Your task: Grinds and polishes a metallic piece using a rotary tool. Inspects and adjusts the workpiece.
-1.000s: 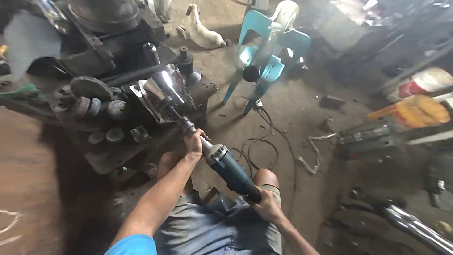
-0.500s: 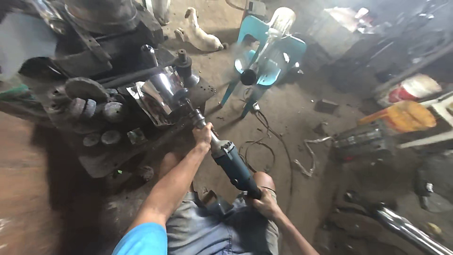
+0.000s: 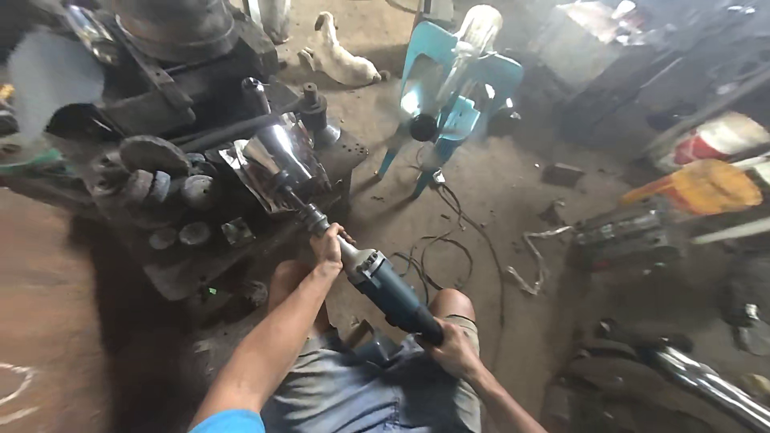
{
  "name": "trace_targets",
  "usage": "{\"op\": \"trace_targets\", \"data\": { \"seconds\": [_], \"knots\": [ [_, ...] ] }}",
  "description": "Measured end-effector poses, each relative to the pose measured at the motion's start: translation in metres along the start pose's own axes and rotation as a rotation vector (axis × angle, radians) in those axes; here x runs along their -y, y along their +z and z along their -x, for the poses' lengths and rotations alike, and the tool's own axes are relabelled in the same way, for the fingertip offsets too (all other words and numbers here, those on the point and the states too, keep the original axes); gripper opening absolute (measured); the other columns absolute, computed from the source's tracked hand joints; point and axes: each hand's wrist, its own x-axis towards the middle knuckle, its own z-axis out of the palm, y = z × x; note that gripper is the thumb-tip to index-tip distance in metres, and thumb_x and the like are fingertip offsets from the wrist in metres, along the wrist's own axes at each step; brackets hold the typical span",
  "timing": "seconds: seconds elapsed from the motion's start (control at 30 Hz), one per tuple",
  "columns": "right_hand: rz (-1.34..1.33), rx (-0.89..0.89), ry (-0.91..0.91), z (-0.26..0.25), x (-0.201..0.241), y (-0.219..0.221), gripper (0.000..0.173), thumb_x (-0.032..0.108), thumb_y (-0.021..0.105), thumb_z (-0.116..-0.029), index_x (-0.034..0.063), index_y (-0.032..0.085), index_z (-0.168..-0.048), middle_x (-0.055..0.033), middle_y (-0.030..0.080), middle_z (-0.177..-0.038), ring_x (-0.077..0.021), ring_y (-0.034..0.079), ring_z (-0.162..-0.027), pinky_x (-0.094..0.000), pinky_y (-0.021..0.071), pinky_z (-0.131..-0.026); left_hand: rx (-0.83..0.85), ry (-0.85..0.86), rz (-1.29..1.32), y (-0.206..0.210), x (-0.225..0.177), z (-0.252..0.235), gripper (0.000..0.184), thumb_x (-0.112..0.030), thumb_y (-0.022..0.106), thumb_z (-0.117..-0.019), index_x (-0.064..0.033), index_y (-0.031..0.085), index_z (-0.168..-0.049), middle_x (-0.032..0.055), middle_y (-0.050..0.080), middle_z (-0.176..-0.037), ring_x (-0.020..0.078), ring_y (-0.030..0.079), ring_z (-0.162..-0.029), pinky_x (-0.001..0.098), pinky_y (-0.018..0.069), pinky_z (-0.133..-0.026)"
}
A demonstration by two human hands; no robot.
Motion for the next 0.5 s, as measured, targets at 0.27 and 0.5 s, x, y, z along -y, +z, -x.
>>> {"op": "trace_targets", "data": {
  "seconds": [0.27,0.5],
  "knots": [
    [-0.033,-0.019,-0.019,-0.001,-0.005,-0.001,0.036,0.048,0.075,-0.0842,0.0173,0.074,-0.102,-0.0008,0.073,-0.087,-0.0156,0.071,-0.085,-0.0466,0.0585,-0.081,0.015,0.003,0.007,0.01,-0.002,0.0,0.007,-0.009,0.063,-0.0881,-0.0039,0.058,-0.088,0.01,0.063,-0.064,0.0237,0.064,-0.053,0.0413,0.059,-0.054],
    [-0.216,0.018,0.005,-0.013,-0.015,-0.005,0.03,0.041,0.079,-0.0799,0.018,0.074,-0.097,0.0019,0.073,-0.085,-0.0118,0.071,-0.082,-0.043,0.0598,-0.08,0.034,-0.05,-0.095,0.035,-0.006,-0.001,0.014,-0.017,0.066,-0.0893,-0.008,0.062,-0.099,0.0074,0.064,-0.071,0.0212,0.065,-0.056,0.0392,0.0589,-0.053]
  ]
}}
